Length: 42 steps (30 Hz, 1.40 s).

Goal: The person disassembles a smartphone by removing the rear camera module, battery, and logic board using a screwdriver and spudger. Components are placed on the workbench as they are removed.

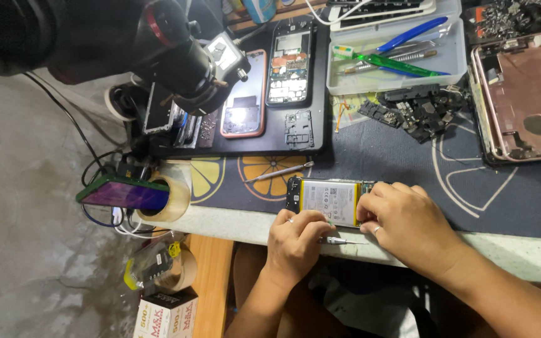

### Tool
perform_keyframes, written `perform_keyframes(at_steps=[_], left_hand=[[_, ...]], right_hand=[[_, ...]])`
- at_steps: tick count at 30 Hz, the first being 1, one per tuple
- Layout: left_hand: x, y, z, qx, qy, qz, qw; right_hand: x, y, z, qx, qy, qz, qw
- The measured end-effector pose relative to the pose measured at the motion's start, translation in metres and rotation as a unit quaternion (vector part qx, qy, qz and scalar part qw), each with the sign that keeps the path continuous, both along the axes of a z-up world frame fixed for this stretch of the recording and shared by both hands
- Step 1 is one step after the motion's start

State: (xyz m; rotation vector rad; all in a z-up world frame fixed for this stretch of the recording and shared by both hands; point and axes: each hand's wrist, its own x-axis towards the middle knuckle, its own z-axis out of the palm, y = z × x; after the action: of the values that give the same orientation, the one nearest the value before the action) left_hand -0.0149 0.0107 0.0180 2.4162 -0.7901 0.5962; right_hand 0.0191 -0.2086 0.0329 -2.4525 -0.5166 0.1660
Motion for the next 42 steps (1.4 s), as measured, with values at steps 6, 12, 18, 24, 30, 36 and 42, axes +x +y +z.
perform_keyframes(at_steps=[6, 12, 18, 24, 30, 36, 42], left_hand=[[0.000, 0.000, -0.004, 0.011, 0.037, 0.014, 0.999], [0.000, 0.004, -0.010, -0.003, 0.030, 0.014, 0.999], [0.000, 0.004, -0.008, 0.011, -0.020, -0.003, 1.000], [0.000, 0.000, -0.011, 0.043, -0.066, 0.003, 0.997], [0.003, -0.003, -0.010, -0.074, -0.065, -0.005, 0.995], [0.007, 0.014, -0.002, -0.162, -0.061, 0.080, 0.982], [0.013, 0.006, -0.030, -0.424, 0.053, 0.166, 0.888]], right_hand=[[0.002, -0.001, 0.001, -0.006, 0.022, -0.002, 1.000], [0.005, -0.003, 0.004, 0.025, 0.009, 0.017, 1.000], [0.003, -0.001, 0.004, -0.020, 0.031, -0.002, 0.999], [0.007, -0.002, -0.001, -0.007, 0.020, 0.000, 1.000], [0.010, 0.000, 0.001, -0.023, 0.049, -0.001, 0.999], [0.011, 0.000, 0.007, -0.012, 0.116, -0.009, 0.993], [0.015, -0.003, 0.005, 0.008, 0.094, -0.011, 0.996]])
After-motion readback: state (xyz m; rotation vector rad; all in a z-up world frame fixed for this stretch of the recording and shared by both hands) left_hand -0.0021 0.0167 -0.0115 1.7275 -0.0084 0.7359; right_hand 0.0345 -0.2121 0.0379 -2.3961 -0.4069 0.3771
